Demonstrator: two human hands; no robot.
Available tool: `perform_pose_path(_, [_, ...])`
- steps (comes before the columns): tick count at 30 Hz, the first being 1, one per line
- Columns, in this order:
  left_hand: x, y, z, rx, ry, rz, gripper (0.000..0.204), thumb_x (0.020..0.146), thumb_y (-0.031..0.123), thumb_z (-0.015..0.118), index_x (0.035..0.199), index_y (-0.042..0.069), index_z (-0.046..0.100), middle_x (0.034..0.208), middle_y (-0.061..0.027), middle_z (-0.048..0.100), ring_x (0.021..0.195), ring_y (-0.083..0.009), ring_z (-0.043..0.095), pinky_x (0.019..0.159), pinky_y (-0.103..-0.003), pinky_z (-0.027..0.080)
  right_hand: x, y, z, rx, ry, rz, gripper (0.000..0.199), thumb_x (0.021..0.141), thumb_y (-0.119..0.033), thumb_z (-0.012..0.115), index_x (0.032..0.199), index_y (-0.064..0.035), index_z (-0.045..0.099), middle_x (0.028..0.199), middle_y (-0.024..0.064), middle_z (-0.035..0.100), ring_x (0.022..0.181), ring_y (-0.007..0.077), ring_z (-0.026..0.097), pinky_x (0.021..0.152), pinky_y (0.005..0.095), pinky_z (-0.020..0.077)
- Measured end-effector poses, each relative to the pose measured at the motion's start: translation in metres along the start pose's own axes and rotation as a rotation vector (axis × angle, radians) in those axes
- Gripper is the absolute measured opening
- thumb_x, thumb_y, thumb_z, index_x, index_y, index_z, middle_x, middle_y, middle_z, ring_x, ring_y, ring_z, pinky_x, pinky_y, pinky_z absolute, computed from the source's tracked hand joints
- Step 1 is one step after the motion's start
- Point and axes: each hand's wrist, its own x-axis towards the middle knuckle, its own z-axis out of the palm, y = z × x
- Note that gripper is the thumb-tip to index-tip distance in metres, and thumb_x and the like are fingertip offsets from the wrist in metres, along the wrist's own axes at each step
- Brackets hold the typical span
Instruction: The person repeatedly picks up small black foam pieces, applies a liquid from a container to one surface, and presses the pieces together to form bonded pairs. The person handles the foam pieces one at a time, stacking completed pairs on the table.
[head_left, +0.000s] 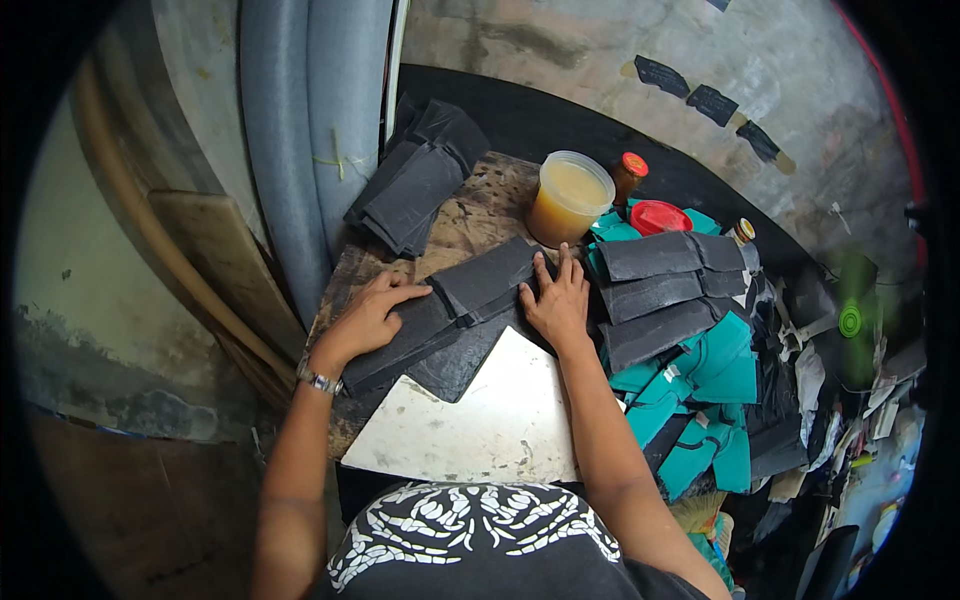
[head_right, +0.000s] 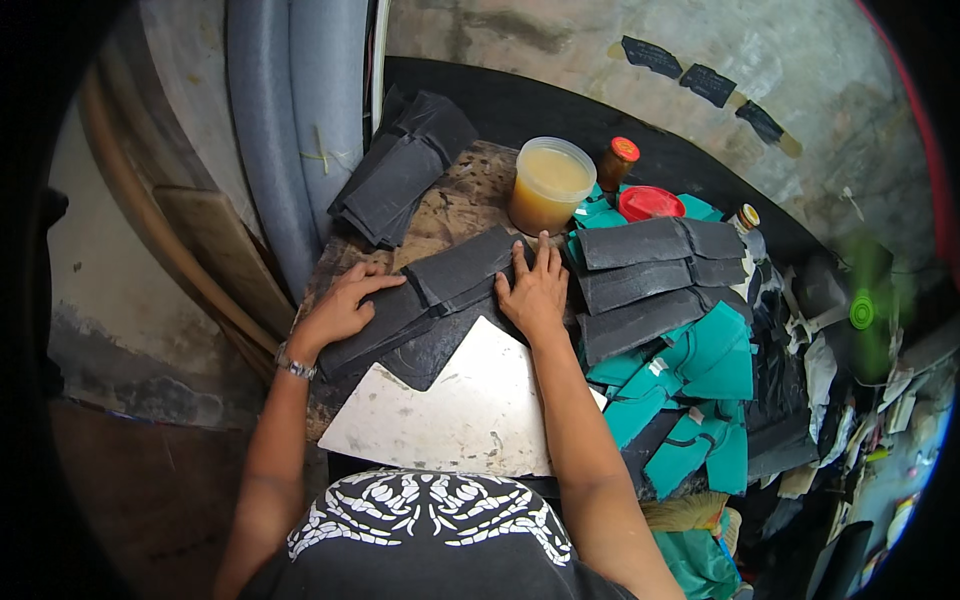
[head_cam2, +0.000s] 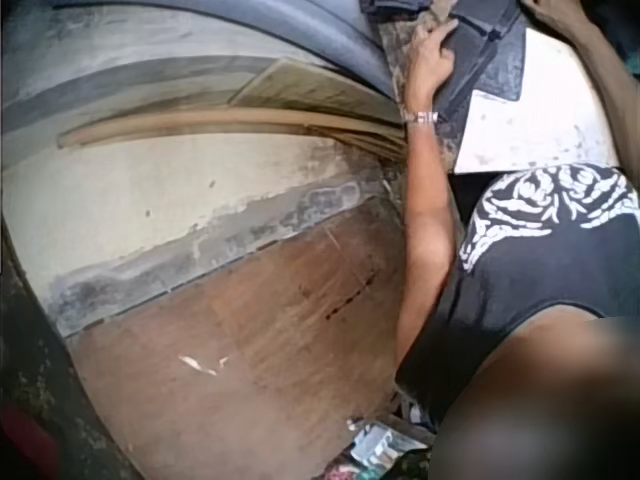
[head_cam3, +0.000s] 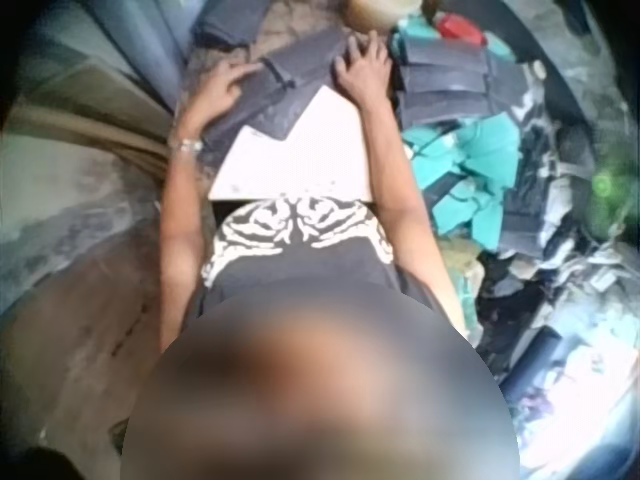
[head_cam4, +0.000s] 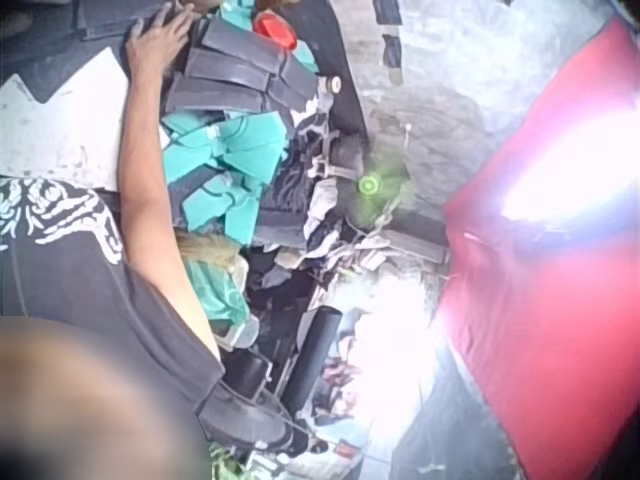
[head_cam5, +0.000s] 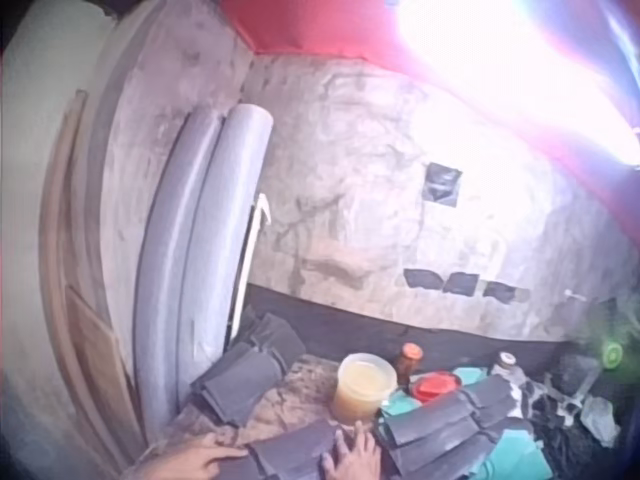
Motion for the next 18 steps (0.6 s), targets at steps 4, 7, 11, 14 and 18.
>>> perform_pose_path(4, [0.028, 0.013, 0.007, -0.099, -0.074, -0.099, 0.048, 0.089, 0.017, 0.068, 0.136, 0.021, 0.060, 0.116, -0.0131, 0.055, 0.117, -0.0297, 0.054, 0.106, -0.038, 0.041, -0.001, 0.007, -0.009, -0.006, -0.024, -0.052, 0.055, 0.088, -0.039, 0.061, 0.141, -0.0264, 0.055, 0.162, 0.0179, 0.017, 0.141, 0.0429, 0.030, 0.107, 0.0519, 0.0343])
perform_pose_path(7, [0.033, 0.015, 0.006, -0.061, -0.073, -0.087, 0.044, 0.088, 0.016, 0.069, 0.132, 0.017, 0.063, 0.111, -0.0136, 0.055, 0.113, -0.0285, 0.055, 0.103, -0.038, 0.042, -0.003, 0.002, -0.010, 0.003, -0.045, -0.104, 0.049, 0.090, -0.040, 0.060, 0.139, -0.0363, 0.055, 0.164, 0.0161, 0.011, 0.147, 0.0420, 0.017, 0.110, 0.0584, 0.0273])
perform_pose_path(11, [0.030, 0.007, 0.011, -0.153, -0.082, -0.141, 0.041, 0.088, 0.014, 0.069, 0.128, 0.015, 0.066, 0.113, -0.0133, 0.056, 0.112, -0.0280, 0.056, 0.102, -0.037, 0.043, -0.009, -0.006, -0.016, 0.074, -0.137, -0.147, 0.047, 0.092, -0.040, 0.058, 0.139, -0.0372, 0.056, 0.166, 0.0144, 0.004, 0.150, 0.0421, 0.004, 0.114, 0.0632, 0.0132])
perform_pose_path(14, [0.027, 0.003, 0.015, -0.120, -0.043, -0.075, 0.041, 0.087, 0.013, 0.069, 0.128, 0.015, 0.066, 0.112, -0.0131, 0.057, 0.111, -0.0292, 0.057, 0.101, -0.036, 0.044, -0.022, -0.023, -0.022, 0.128, -0.221, -0.205, 0.045, 0.092, -0.039, 0.056, 0.137, -0.0336, 0.059, 0.166, 0.0140, 0.003, 0.151, 0.0420, 0.000, 0.116, 0.0626, 0.0060])
perform_pose_path(18, [0.028, 0.005, 0.016, -0.079, 0.012, -0.074, 0.042, 0.085, 0.009, 0.069, 0.127, 0.013, 0.066, 0.104, -0.0125, 0.057, 0.106, -0.0293, 0.058, 0.097, -0.035, 0.045, -0.014, -0.034, -0.038, 0.407, -0.279, -0.337, 0.034, 0.090, -0.039, 0.058, 0.113, -0.0204, 0.076, 0.162, 0.0126, 0.023, 0.150, 0.0408, 0.010, 0.117, 0.0596, 0.0070])
